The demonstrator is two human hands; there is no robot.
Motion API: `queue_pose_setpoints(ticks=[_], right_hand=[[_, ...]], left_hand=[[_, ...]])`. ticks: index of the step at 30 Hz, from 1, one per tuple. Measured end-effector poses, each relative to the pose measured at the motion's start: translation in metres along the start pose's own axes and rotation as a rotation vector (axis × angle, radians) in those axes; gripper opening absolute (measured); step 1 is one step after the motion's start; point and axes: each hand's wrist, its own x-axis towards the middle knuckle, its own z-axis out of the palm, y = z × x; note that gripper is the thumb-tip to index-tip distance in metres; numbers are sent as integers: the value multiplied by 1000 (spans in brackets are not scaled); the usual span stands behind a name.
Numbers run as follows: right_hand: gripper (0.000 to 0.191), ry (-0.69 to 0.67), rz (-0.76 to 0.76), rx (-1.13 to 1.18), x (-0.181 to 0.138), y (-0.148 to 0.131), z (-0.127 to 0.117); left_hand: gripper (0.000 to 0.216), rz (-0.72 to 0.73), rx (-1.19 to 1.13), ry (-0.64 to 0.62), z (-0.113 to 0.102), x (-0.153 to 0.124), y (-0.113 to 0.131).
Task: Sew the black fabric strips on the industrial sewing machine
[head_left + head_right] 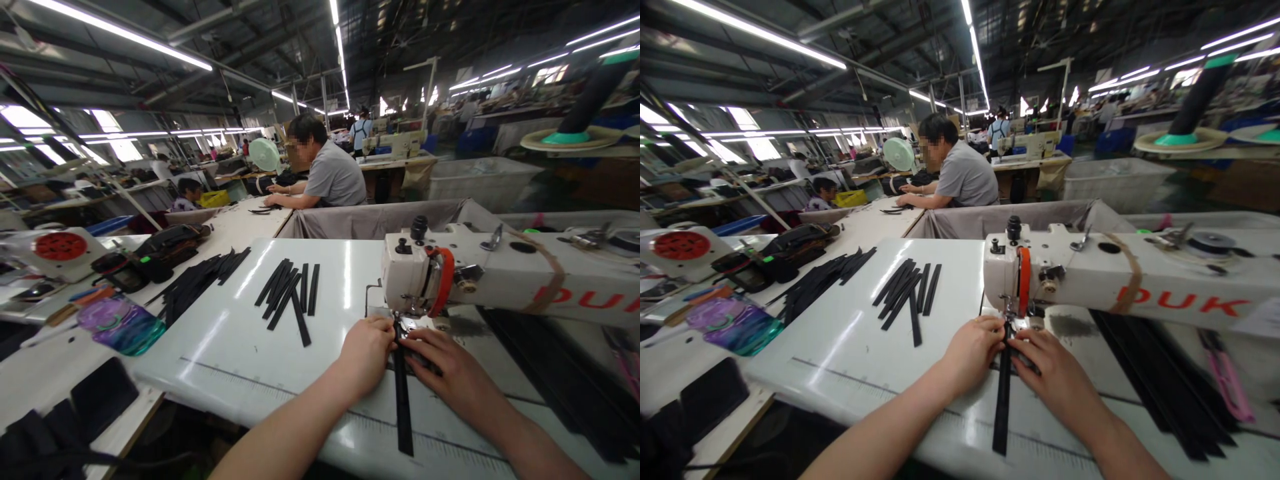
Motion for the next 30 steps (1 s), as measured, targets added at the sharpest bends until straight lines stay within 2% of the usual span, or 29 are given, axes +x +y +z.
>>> queue_pose_setpoints(ticks=[10,19,26,30], right_hand=[[23,-42,10,-44,2,-5,-3],[24,-76,38,-45,-3,-4,0],[24,-53,46,36,2,-10,-8],[27,-107,-1,129,2,-17,-17]], left_hand=[[25,-66,-15,44,13,0,4],[24,-74,-3,56,19,4,4],[25,-68,-17,105,22,13,-4],[23,-40,-47,131,18,12,-4]])
